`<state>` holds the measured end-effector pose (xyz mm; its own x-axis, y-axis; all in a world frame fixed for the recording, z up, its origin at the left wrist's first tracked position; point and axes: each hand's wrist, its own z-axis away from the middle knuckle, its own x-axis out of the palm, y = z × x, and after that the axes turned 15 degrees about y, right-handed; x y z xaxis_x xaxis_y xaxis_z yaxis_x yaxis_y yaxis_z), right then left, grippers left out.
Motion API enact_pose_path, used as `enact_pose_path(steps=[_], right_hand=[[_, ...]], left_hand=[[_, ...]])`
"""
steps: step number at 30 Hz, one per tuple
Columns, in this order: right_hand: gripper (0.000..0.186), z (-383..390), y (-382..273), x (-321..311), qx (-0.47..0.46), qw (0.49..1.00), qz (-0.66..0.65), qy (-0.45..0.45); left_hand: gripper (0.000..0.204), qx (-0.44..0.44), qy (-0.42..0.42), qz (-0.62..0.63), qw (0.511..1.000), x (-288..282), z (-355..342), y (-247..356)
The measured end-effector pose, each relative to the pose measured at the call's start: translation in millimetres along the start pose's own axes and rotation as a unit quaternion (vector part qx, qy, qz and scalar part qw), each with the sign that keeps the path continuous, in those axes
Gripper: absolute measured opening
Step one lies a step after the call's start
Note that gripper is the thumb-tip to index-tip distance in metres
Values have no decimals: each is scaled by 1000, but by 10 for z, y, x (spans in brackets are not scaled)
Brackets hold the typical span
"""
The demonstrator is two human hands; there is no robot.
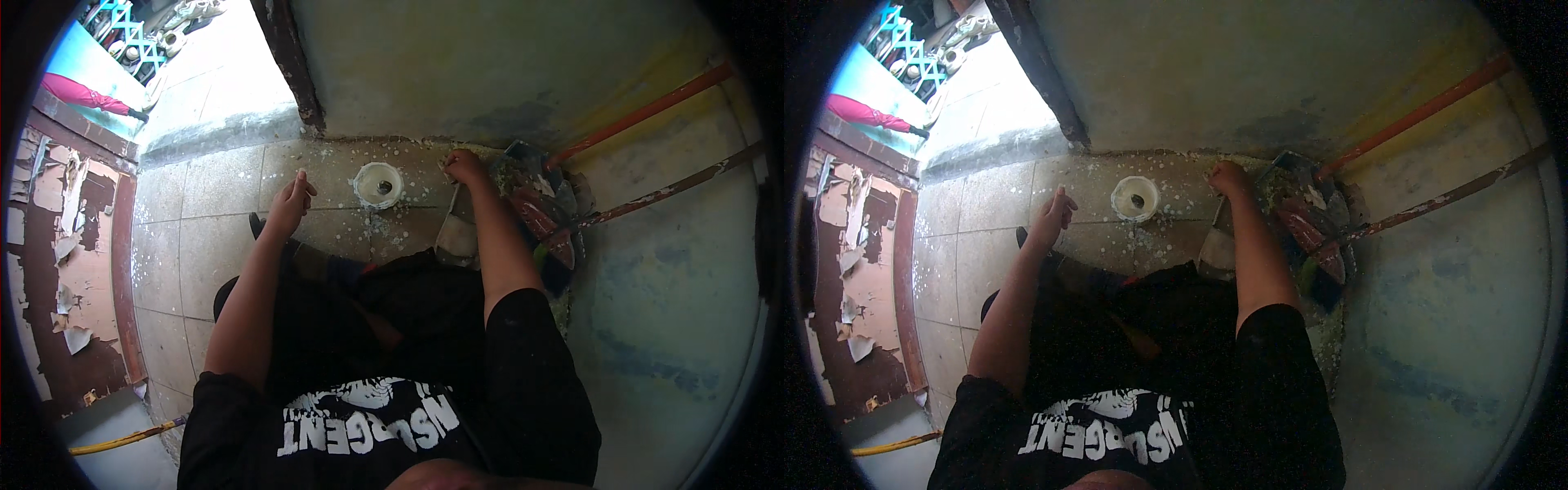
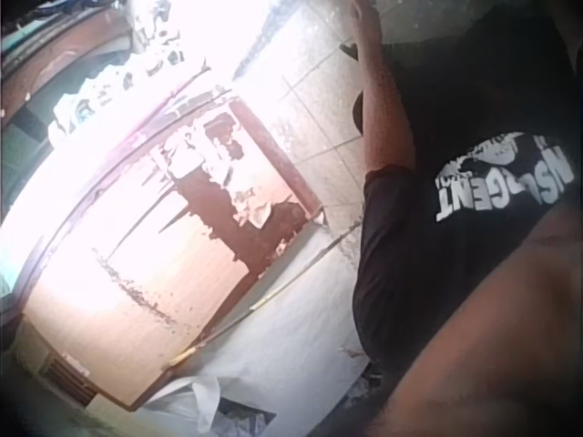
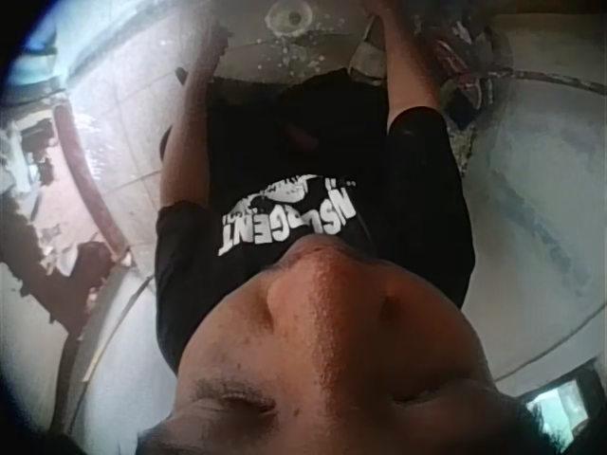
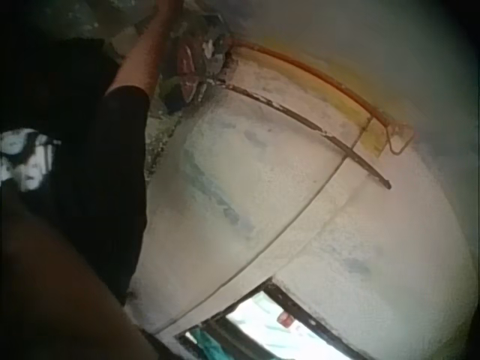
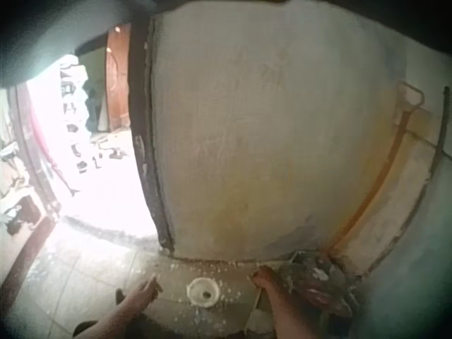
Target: The person is applying white plaster or putty to a wall using a putty knife to repair damaged sections.
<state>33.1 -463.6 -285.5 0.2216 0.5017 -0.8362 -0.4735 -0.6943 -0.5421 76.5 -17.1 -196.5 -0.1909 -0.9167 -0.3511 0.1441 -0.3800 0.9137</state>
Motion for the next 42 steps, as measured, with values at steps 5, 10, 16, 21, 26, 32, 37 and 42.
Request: enact_pose_path(steps=[5,10,16,21,26,32,37,42], right_hand=[[27,84,-41,92,-48,995,79,30],[26,198,-126,87,-83,986,144,24],[32,281,-271,90,-100,978,175,52],[35,233,-284,138,-114,981,149,43],[45,96,-205,132,-37,996,65,-55],[50,73,-103,220,-115,986,120,-3],[47,70,-124,162,-122,987,98,-35],[32,39,-230,-187,56,993,-103,-24]], left_hand=[[60,19,-2,8,1000,4,-9,-28],[60,31,9,1,999,-15,-25,-38],[60,42,36,-10,998,-29,-15,-42],[62,58,45,-24,997,-42,-12,-31],[64,51,45,-40,997,-36,-20,-58],[66,78,60,-47,994,-29,-39,-101],[67,68,51,-61,994,-37,-51,-114],[70,42,35,-38,998,-34,-50,-122]])
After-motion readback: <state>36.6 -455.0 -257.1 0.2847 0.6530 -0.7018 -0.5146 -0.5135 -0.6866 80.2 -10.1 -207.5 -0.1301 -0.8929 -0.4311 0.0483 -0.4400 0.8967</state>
